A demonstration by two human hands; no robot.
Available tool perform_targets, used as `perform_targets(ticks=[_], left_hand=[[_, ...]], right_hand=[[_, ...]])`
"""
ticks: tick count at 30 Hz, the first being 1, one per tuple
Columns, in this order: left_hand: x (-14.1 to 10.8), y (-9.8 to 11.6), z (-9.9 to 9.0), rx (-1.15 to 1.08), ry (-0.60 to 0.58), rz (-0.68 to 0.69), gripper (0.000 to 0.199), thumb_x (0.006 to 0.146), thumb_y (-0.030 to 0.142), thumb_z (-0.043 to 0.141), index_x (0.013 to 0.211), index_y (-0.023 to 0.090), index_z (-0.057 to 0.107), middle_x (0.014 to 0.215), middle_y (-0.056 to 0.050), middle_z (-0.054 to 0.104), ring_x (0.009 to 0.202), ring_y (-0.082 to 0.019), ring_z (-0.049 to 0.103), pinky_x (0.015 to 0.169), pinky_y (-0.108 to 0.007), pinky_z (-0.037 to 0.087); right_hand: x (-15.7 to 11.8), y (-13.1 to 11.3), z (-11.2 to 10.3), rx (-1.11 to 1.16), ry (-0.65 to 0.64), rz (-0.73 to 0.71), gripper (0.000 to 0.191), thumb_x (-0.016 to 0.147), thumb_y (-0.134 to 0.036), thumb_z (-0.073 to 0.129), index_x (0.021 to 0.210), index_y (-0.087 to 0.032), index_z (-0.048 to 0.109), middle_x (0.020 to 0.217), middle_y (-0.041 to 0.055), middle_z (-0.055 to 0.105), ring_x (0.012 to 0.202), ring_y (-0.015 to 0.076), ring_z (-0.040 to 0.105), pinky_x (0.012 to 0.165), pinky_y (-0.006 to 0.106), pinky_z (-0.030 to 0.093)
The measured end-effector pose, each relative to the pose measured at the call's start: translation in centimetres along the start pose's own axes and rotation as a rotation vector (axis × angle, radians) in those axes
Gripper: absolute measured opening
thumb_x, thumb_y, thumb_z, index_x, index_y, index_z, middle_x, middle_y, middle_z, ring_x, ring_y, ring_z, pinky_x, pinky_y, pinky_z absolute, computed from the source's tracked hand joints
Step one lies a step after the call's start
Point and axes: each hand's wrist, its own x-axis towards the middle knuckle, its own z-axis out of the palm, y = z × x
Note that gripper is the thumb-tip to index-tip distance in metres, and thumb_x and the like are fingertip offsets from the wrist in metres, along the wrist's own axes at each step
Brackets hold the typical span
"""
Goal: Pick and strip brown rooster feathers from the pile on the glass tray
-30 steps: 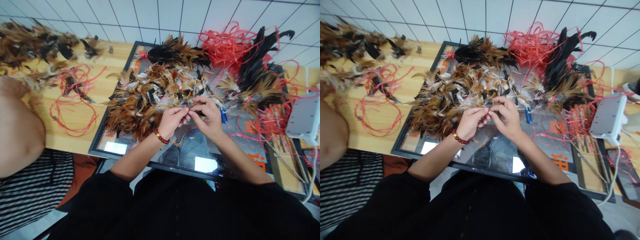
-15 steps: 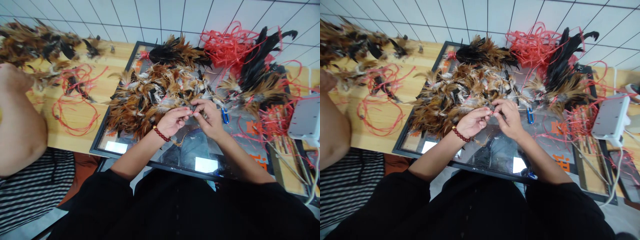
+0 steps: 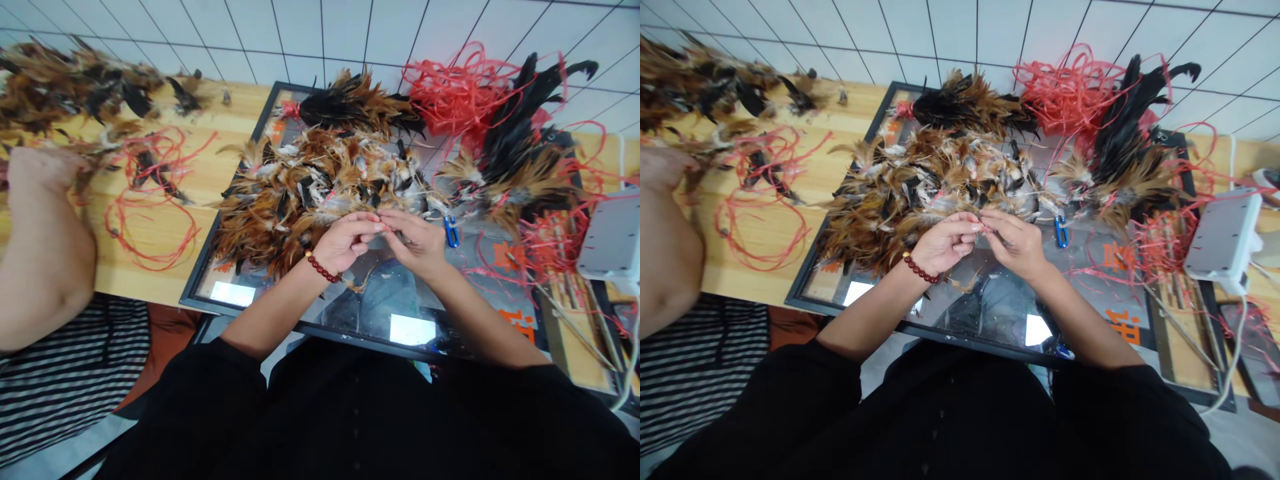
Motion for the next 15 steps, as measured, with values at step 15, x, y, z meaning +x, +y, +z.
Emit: perform_targets(ticks=[15], left_hand=[[0.2,-2.0,-0.3,0.625,0.242,0.776,0.009,0.079,0.019,0.068,0.084,0.018,0.075,0.089,-0.004,0.072,0.072,-0.009,0.064,0.07,-0.022,0.054]], right_hand=[[-0.5,-0.4,0.5,-0.051,0.083,-0.075,0.019,0.084,-0.021,0.065,0.101,-0.025,0.072,0.111,0.0088,0.075,0.099,0.0233,0.073,0.088,0.039,0.062]])
